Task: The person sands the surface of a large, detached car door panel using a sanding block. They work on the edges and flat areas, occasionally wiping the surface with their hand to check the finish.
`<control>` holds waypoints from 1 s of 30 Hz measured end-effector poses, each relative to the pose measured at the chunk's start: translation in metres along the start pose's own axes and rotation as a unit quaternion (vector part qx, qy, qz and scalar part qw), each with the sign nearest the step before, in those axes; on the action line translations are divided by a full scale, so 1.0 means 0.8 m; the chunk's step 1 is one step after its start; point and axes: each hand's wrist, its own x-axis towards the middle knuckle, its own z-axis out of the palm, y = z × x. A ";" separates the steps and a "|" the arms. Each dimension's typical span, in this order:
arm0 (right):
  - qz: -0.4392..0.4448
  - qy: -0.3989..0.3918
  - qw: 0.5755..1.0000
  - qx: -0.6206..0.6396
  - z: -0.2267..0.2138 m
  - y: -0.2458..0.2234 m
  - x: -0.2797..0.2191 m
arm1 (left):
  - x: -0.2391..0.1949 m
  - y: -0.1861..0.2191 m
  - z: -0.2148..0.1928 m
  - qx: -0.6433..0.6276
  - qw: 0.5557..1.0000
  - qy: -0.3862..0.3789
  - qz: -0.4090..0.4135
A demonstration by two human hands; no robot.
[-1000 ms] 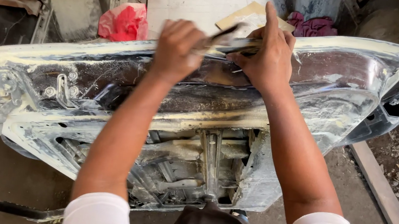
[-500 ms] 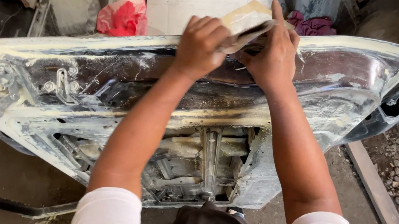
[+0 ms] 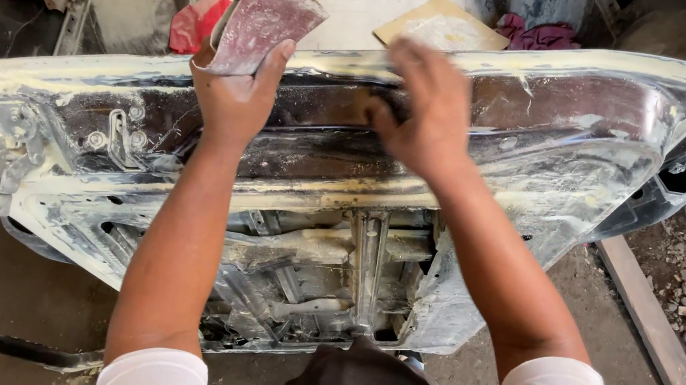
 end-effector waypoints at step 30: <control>0.077 -0.133 0.985 -0.078 -0.003 -0.049 -0.031 | -0.046 -0.005 0.054 -0.012 1.000 0.007 -0.013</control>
